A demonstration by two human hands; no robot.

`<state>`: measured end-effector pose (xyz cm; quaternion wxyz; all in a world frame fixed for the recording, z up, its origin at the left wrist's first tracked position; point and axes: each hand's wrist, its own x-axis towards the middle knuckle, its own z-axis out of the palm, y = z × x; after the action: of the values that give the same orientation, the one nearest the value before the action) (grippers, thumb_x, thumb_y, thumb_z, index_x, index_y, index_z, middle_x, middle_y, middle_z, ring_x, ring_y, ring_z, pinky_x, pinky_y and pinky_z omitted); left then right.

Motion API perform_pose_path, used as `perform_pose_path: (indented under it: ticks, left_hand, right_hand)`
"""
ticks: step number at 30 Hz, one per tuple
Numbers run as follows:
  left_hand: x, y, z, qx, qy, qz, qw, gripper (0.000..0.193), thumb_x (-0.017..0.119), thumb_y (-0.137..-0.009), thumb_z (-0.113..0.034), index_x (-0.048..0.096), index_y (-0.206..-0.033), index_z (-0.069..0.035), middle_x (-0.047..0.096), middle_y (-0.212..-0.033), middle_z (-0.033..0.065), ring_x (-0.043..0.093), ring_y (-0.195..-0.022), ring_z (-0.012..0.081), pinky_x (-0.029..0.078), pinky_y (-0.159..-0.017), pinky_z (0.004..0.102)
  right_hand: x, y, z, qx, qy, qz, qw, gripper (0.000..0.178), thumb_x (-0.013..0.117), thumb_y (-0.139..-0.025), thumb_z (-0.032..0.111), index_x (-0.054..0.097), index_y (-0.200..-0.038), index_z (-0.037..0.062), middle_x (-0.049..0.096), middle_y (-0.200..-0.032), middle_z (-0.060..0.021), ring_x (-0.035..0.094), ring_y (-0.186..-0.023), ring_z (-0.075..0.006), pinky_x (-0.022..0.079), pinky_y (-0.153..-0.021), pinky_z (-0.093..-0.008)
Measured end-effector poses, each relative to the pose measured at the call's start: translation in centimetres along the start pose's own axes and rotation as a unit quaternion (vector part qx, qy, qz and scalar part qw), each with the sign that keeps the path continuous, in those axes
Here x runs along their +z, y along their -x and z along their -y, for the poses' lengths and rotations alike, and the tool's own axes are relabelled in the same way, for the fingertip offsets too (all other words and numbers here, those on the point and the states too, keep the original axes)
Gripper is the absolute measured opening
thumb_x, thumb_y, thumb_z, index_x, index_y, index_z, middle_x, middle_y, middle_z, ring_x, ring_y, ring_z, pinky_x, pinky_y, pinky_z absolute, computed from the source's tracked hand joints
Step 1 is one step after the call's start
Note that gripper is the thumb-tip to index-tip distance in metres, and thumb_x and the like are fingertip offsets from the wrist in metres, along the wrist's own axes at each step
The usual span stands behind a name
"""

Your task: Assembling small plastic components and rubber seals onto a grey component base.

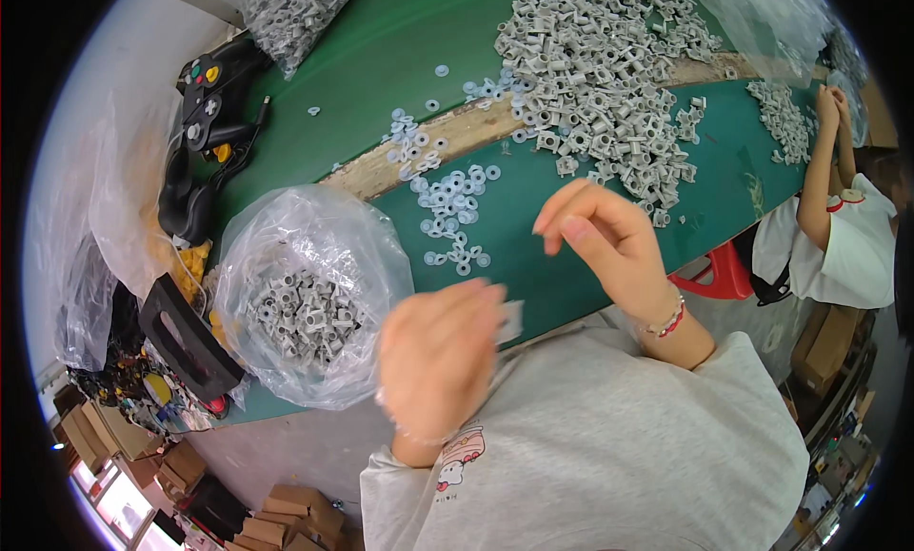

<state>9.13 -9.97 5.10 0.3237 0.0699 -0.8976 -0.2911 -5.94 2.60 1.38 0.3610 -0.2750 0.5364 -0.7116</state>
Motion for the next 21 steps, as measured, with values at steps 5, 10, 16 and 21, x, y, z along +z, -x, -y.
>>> perform_pose_path:
  ticks: [5,10,16,21]
  left_hand:
    - [-4.8,3.2,1.6,-0.08,-0.117,-0.303,0.943,0.022,0.061,-0.081,-0.002,0.059,-0.102,0.004,0.061,-0.089,0.0148,0.06,-0.084,0.0277,0.047,-0.072,0.0351]
    - [-6.7,2.8,2.4,-0.111,-0.363,-0.243,0.892,0.02,0.058,-0.084,-0.007,0.065,-0.101,0.004,0.047,-0.111,0.0158,0.053,-0.096,0.0279,0.045,-0.08,0.038]
    - [-2.3,1.6,0.8,-0.128,-0.236,-0.195,0.943,0.02,0.058,-0.078,-0.001,0.067,-0.096,0.0,0.046,-0.111,0.0154,0.051,-0.099,0.0284,0.043,-0.083,0.0383]
    - [1.8,-0.9,-0.9,-0.071,-0.131,-0.065,0.987,0.031,0.061,-0.066,0.006,0.069,-0.093,-0.007,0.049,-0.107,0.0128,0.052,-0.096,0.0303,0.044,-0.083,0.0401]
  right_hand:
    - [0.0,-0.7,-0.6,-0.064,0.374,0.076,0.922,0.011,0.066,-0.078,0.007,0.061,-0.088,0.0063,0.056,-0.089,-0.0063,0.056,-0.076,-0.0181,0.045,-0.07,-0.0276]
    - [2.0,-0.4,-2.5,-0.086,0.469,0.142,0.867,0.019,0.07,-0.074,0.011,0.06,-0.09,0.0102,0.054,-0.088,-0.0033,0.055,-0.075,-0.021,0.042,-0.067,-0.0327]
    - [1.9,-0.8,-3.4,-0.118,0.489,0.143,0.853,0.016,0.067,-0.075,0.01,0.058,-0.088,0.0094,0.052,-0.084,-0.0022,0.052,-0.071,-0.0207,0.039,-0.065,-0.0328]
    - [-1.4,-0.3,-0.4,0.007,0.311,0.167,0.935,0.012,0.063,-0.079,0.003,0.056,-0.089,0.005,0.055,-0.089,-0.0061,0.057,-0.077,-0.0213,0.044,-0.068,-0.0329]
